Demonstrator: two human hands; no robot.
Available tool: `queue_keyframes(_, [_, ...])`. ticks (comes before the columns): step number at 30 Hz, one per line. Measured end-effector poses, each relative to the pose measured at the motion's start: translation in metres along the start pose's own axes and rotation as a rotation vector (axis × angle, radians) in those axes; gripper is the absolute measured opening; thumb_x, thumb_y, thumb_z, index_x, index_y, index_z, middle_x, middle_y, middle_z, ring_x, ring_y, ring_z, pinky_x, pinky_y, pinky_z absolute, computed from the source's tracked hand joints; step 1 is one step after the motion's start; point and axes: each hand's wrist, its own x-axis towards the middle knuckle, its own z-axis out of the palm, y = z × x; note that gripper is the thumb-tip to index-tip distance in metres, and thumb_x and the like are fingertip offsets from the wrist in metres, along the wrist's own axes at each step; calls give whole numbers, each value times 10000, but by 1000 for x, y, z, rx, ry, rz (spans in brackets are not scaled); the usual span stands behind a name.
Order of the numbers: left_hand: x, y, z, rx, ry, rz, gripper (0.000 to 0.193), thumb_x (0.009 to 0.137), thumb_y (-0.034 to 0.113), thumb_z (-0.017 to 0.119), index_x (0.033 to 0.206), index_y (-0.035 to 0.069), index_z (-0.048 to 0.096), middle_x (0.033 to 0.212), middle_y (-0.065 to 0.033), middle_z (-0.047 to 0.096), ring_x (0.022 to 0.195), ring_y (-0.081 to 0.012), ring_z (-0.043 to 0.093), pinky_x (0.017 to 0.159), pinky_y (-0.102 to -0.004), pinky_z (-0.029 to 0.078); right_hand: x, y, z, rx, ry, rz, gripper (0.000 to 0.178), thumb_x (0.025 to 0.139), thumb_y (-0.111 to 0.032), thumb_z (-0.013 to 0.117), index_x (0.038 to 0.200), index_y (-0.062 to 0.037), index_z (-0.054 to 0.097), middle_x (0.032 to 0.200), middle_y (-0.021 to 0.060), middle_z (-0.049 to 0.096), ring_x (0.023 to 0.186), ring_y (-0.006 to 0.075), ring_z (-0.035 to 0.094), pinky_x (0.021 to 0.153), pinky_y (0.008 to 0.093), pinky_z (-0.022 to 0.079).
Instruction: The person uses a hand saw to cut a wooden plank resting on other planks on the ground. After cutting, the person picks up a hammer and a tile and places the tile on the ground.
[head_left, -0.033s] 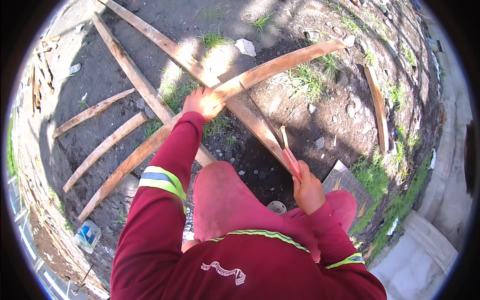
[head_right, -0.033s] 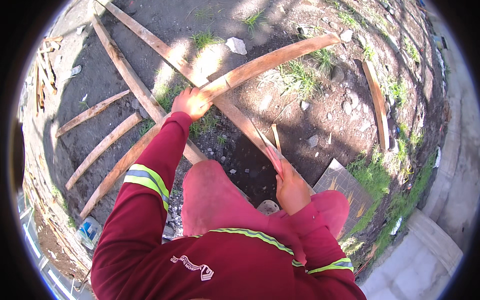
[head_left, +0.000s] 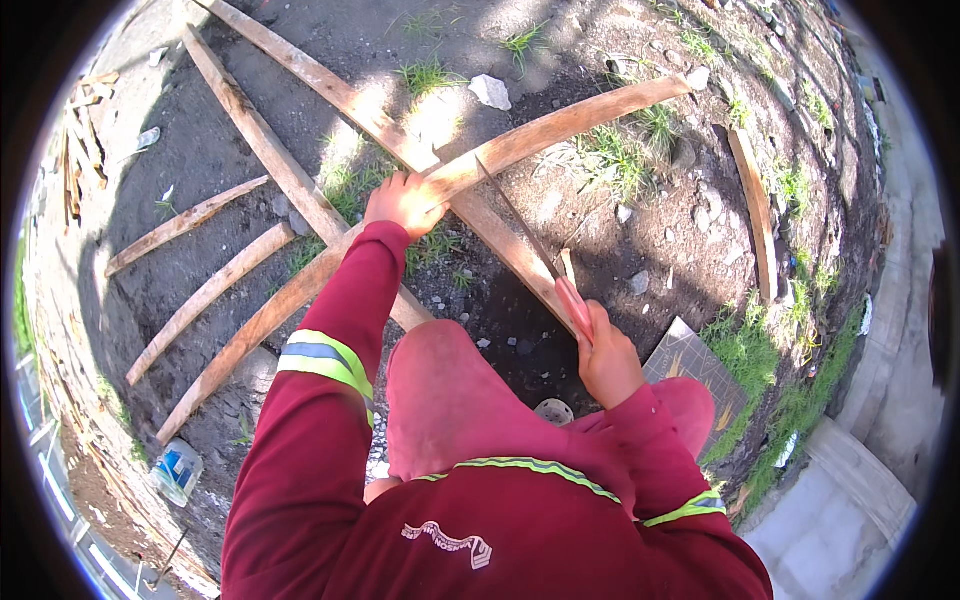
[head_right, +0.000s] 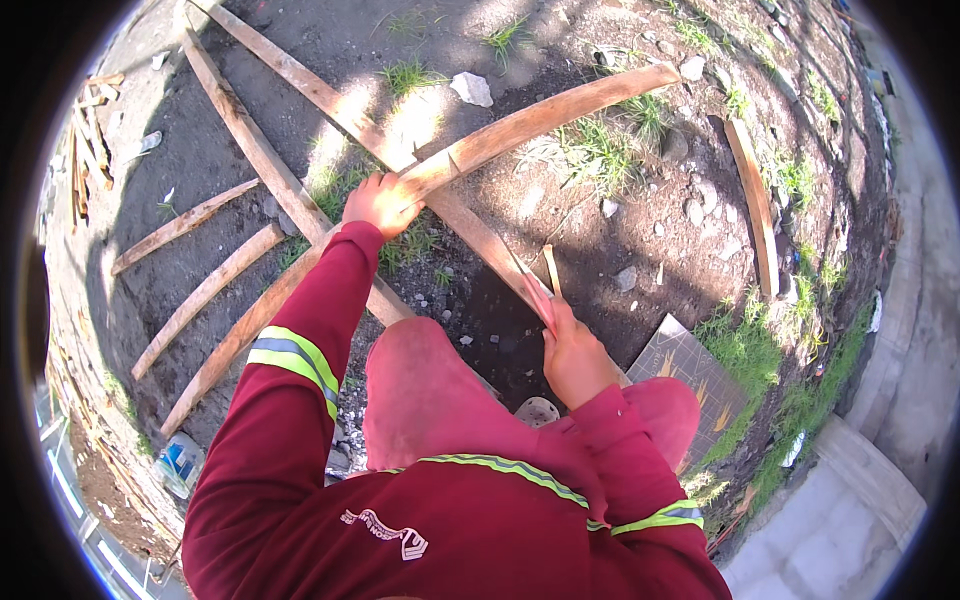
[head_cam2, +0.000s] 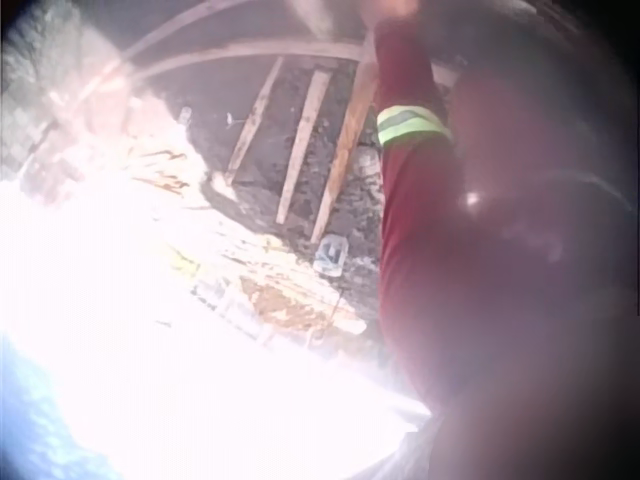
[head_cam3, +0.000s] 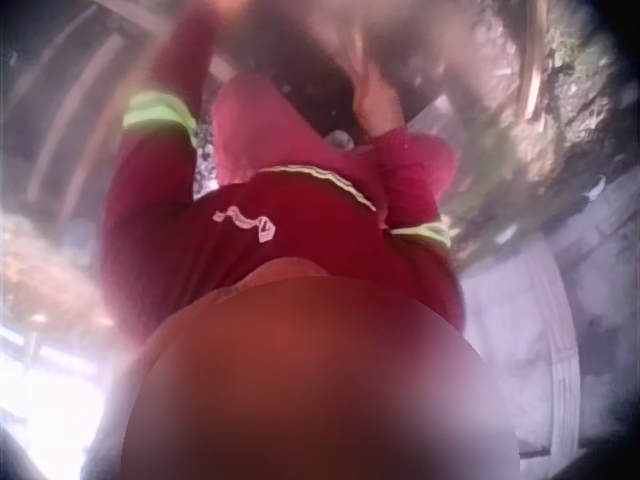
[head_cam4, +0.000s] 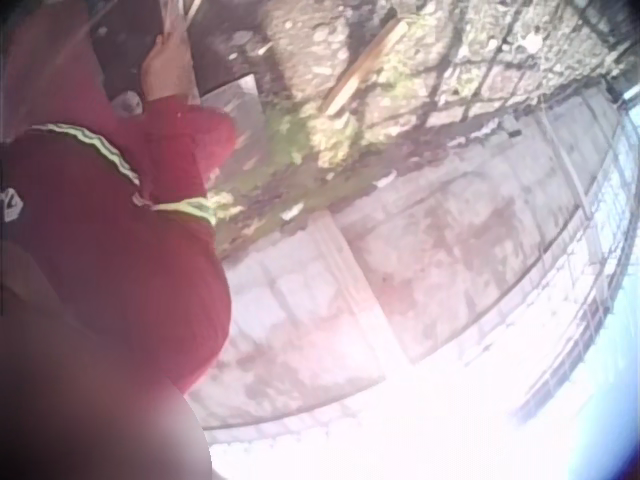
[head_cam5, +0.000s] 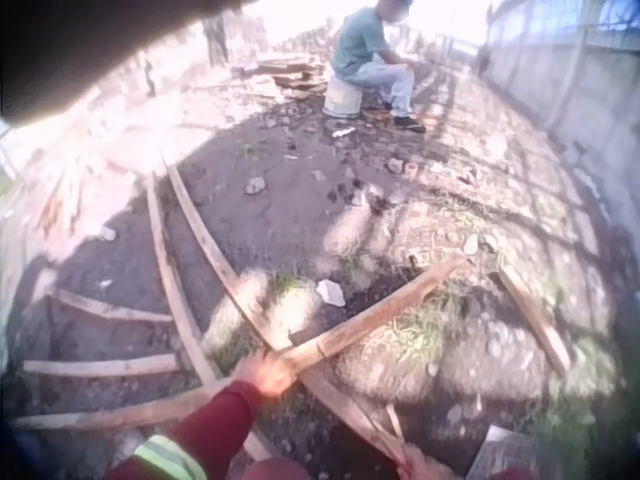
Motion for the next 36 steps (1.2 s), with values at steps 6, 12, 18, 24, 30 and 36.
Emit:
queue_keyframes(6, [5, 1, -7, -5, 26, 9, 633, 792, 549, 649, 1122, 11, 594, 1061, -183, 619, 1024, -346, 609, 868, -439, 503, 52, -12, 26, 88, 237, -350, 238, 923, -137, 509, 1141, -53, 465, 777, 257, 630, 738, 449, 629, 633, 536, 489])
queue_keyframes(12, [1, 1, -2, 17, 6, -6, 634, 798, 549, 643, 1139, 16, 593, 1068, -190, 619, 1028, -347, 610, 880, -438, 501, -22, 20, 2, 76, 131, -227, 411, 872, -109, 601, 1243, -72, 429, 792, 252, 633, 747, 459, 630, 655, 547, 499])
queue_keyframes(18, [4, 4, -11, 10, -36, -28, 646, 804, 547, 638, 1169, 18, 579, 1115, -187, 606, 1071, -343, 592, 900, -449, 489, 66, -6, 33, 71, 133, -223, 318, 918, -170, 538, 1202, -64, 444, 827, 275, 636, 782, 482, 615, 678, 552, 485])
queue_keyframes(24, [2, 2, -8, -2, -47, -23, 620, 796, 551, 645, 1135, 34, 596, 1097, -182, 605, 1067, -342, 589, 888, -446, 492, -15, 9, -5, 76, 94, -191, 465, 876, -80, 594, 1306, -56, 419, 892, 278, 643, 822, 480, 617, 688, 523, 502])
queue_keyframes(30, [0, 3, -6, -24, 0, -20, 623, 786, 549, 651, 1124, 28, 603, 1063, -178, 613, 1043, -348, 595, 877, -445, 491, 55, 10, 40, 62, 144, -246, 353, 896, -143, 570, 1222, -80, 450, 857, 273, 644, 770, 476, 625, 679, 547, 495])
queue_keyframes(36, [2, 1, -9, -21, 5, 6, 620, 788, 542, 652, 1121, 22, 602, 1069, -176, 612, 1041, -345, 596, 886, -442, 488, 12, 23, 23, 85, 62, -143, 450, 879, -83, 582, 1299, -57, 421, 891, 289, 643, 839, 479, 622, 712, 529, 503])
